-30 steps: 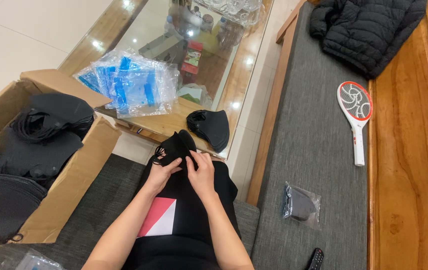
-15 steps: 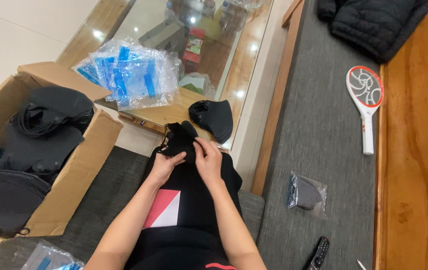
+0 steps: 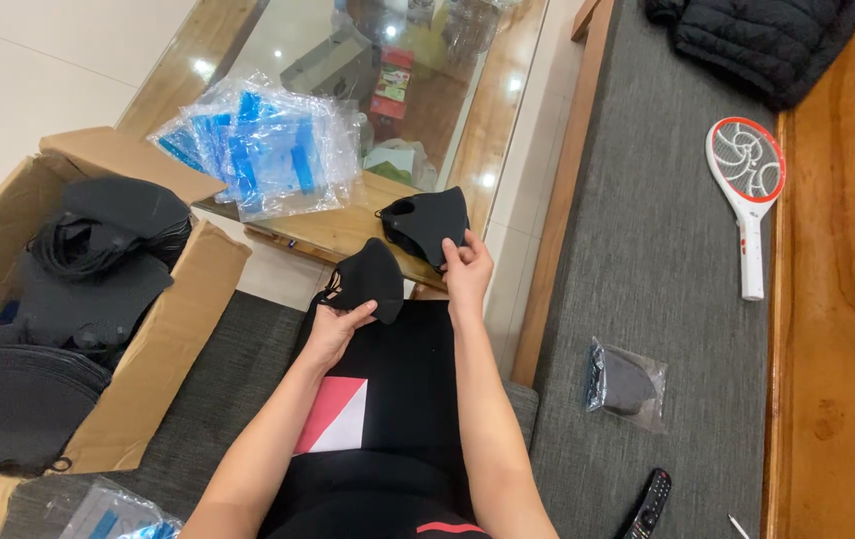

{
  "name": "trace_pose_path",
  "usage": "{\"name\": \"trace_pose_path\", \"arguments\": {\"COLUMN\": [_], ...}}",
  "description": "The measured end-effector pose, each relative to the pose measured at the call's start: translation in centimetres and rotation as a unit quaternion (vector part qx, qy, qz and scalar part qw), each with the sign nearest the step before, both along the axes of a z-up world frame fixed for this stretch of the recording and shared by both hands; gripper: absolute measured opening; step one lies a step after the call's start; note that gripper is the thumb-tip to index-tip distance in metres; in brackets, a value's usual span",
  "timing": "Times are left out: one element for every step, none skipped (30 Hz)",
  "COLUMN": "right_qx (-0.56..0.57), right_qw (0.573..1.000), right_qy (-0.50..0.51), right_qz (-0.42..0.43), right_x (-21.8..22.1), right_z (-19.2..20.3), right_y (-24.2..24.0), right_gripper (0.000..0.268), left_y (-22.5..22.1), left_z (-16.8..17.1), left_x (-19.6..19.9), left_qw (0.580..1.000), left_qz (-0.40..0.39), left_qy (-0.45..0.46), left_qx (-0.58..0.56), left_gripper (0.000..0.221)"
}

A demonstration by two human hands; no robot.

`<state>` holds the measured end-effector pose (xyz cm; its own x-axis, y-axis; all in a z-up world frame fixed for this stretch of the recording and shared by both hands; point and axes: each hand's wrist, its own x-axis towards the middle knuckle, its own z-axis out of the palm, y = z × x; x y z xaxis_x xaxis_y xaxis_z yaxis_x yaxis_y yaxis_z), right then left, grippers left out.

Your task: Inspecting and unfolding black fabric face masks from a cardboard box

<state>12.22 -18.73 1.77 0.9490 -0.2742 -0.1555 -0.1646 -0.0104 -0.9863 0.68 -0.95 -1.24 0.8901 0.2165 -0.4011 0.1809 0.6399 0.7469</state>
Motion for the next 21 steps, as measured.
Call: {"name": "trace_pose_path", "arguments": {"right_qx": [0.000, -0.020, -0.039, -0.039, -0.060, -0.080, -0.080, -0.091, -0.102, -0.102, -0.115, -0.127, -0.128, -0.144, -0.161, -0.161, -0.180, -0.199, -0.200, -0.213, -0.226], "right_qw": [1.000, 1.000, 0.999, 0.999, 0.998, 0.997, 0.997, 0.995, 0.994, 0.994, 0.993, 0.991, 0.991, 0.989, 0.987, 0.987, 0.983, 0.980, 0.980, 0.977, 0.974], "right_qy": [0.001, 0.002, 0.003, 0.004, 0.010, 0.017, 0.017, 0.027, 0.035, 0.033, 0.033, 0.034, 0.031, 0.029, 0.028, 0.026, 0.024, 0.022, 0.020, 0.014, 0.009], "right_qz": [-0.001, -0.008, -0.015, -0.017, -0.011, -0.005, -0.005, -0.007, -0.008, -0.007, -0.003, 0.002, 0.003, 0.005, 0.007, 0.007, 0.010, 0.012, 0.013, 0.014, 0.015], "right_x": [0.5, 1.0, 1.4, 1.1, 0.7, 0.4, 0.2, 0.0, -0.1, -0.2, -0.3, -0.5, -0.5, -0.5, -0.5, -0.7, -0.9, -1.1, -1.3, -1.5, -1.7], "right_z": [-1.4, -2.9, -4.3, -3.4, -2.5, -1.6, -1.1, -0.6, -0.1, 0.4, 0.9, 1.5, 1.4, 1.3, 1.2, 1.5, 1.8, 2.0, 2.2, 2.4, 2.5], "right_y": [-0.4, -0.9, -1.3, -1.3, -1.2, -1.1, -0.9, -0.8, -0.6, -0.5, -0.4, -0.3, -0.3, -0.2, -0.3, -0.2, -0.1, 0.0, 0.0, 0.0, 0.1], "right_gripper": [0.039, 0.040, 0.041, 0.041, 0.042, 0.044, 0.044, 0.044, 0.045, 0.045, 0.044, 0.044, 0.044, 0.044, 0.044, 0.044, 0.045, 0.046, 0.046, 0.045, 0.044], "left_y": [0.0, -0.1, -0.1, -0.1, -0.1, -0.1, -0.1, 0.0, 0.0, 0.0, 0.0, 0.0, 0.0, -0.1, -0.1, -0.1, -0.1, -0.1, -0.1, -0.1, 0.0], "left_z": [0.2, 0.3, 0.5, 0.8, 1.0, 1.3, 1.1, 1.0, 0.9, 1.0, 1.2, 1.4, 1.0, 0.7, 0.4, 0.4, 0.3, 0.3, 0.4, 0.4, 0.4], "left_x": [0.1, 0.1, 0.2, 0.2, 0.1, 0.0, 0.0, 0.0, 0.1, 0.0, 0.1, 0.0, 0.1, 0.1, 0.1, 0.0, -0.1, -0.2, -0.2, -0.2, -0.2], "left_qw": [1.000, 1.000, 1.000, 1.000, 1.000, 1.000, 1.000, 1.000, 1.000, 1.000, 1.000, 1.000, 1.000, 1.000, 1.000, 1.000, 1.000, 1.000, 1.000, 1.000, 1.000], "left_qz": [-0.001, -0.003, -0.004, -0.006, -0.008, -0.009, -0.009, -0.010, -0.010, -0.009, -0.007, -0.005, -0.004, -0.006, -0.009, -0.008, -0.010, -0.013, -0.011, -0.010, -0.009], "left_qy": [0.001, 0.001, 0.001, 0.002, 0.002, 0.001, 0.001, 0.002, 0.001, 0.000, 0.000, 0.000, -0.002, -0.001, 0.001, -0.001, -0.001, -0.001, -0.003, -0.002, -0.001], "left_qx": [0.000, 0.000, 0.001, 0.002, 0.002, 0.003, 0.003, 0.003, 0.003, 0.003, 0.001, 0.000, -0.001, -0.001, -0.001, -0.001, 0.001, 0.003, 0.002, 0.003, 0.003], "left_gripper": [0.040, 0.039, 0.039, 0.039, 0.040, 0.042, 0.042, 0.043, 0.043, 0.043, 0.043, 0.042, 0.042, 0.042, 0.043, 0.043, 0.042, 0.041, 0.041, 0.042, 0.042]}}
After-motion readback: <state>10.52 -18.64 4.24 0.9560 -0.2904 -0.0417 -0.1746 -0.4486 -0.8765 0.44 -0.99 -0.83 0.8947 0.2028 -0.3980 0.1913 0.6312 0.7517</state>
